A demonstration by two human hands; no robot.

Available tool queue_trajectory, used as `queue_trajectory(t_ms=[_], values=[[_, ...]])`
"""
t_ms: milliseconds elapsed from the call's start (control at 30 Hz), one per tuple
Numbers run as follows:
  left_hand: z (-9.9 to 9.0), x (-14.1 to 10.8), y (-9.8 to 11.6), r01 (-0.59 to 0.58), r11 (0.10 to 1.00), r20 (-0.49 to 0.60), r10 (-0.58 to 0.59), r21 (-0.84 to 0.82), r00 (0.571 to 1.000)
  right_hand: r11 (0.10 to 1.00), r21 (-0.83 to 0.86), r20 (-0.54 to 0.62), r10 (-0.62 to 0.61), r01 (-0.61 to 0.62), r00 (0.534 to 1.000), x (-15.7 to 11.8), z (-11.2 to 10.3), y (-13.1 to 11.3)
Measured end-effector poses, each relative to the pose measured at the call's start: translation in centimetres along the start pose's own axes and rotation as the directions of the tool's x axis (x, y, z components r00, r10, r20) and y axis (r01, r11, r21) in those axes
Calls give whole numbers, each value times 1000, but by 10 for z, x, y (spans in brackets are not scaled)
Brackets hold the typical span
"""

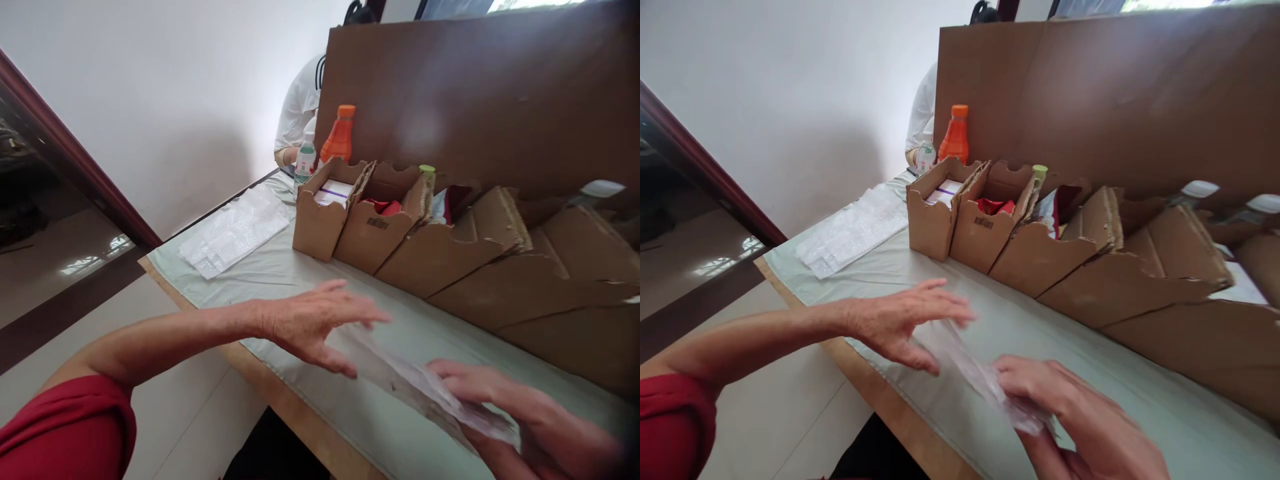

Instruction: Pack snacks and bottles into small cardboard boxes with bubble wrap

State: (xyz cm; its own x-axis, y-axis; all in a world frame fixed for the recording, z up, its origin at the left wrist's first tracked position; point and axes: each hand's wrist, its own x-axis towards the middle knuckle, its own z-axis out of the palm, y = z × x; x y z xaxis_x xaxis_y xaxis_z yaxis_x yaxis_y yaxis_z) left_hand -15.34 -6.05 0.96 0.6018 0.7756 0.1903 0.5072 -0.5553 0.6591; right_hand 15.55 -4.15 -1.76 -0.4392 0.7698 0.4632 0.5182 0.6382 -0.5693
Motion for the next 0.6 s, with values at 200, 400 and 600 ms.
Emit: queue_trajectory(t_ms=[200, 400, 600], values=[[-51, -52, -16, 427, 856, -185, -488, -291, 853, 949, 230, -62, 237, -217, 970, 27, 7, -5], [-134, -99, -104, 825, 514, -564, -763, -233, 316, 821, 261, 35, 517, -507, 855, -30, 43, 64], [-144, -88, -138, 935, 346, -625, -747, -73, 227, 802, 198, -12, 577, -564, 817, -72, 30, 74]])
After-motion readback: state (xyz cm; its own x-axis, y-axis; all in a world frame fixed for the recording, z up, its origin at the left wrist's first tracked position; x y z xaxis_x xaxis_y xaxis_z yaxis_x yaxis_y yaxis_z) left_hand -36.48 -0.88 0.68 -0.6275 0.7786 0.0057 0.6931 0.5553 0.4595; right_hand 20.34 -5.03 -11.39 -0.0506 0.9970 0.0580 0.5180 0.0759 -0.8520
